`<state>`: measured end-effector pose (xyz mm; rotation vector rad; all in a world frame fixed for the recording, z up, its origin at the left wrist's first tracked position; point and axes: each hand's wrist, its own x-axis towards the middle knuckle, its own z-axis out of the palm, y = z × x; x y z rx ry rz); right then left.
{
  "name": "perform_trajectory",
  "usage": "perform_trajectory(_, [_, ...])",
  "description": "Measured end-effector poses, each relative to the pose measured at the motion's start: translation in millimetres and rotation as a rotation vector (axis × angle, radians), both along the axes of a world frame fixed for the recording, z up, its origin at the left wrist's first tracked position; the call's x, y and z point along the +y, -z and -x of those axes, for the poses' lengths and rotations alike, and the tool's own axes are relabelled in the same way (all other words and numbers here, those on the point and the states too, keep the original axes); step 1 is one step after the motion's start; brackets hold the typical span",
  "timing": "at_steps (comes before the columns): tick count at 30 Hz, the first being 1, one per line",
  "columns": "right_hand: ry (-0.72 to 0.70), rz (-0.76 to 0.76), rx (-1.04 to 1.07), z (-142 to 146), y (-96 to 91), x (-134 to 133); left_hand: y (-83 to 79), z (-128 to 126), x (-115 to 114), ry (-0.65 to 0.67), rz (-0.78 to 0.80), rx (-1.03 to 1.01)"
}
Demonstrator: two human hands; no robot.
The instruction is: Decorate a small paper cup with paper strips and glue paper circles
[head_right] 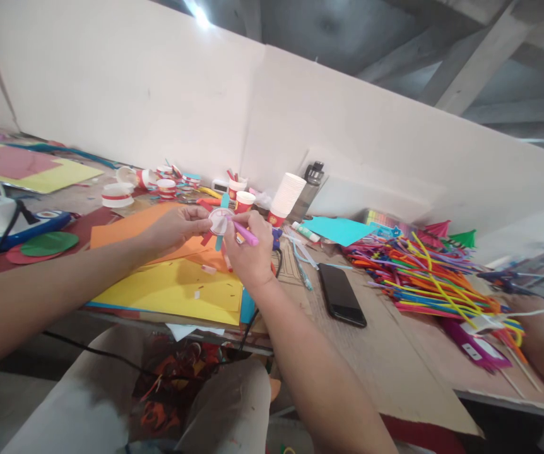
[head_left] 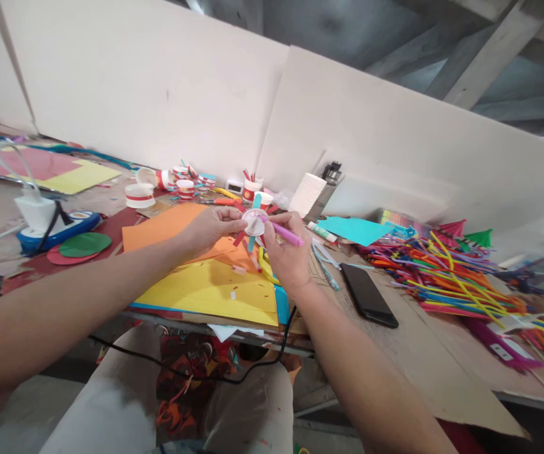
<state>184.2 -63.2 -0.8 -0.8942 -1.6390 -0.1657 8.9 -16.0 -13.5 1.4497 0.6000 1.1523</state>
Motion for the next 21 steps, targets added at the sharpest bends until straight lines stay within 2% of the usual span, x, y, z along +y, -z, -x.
perform_trajectory(21, [-0.003,0.000,-0.002,-0.3,0.1,-0.1,-1.0,0.4,-1.2,-0.012,0.036,-0.024])
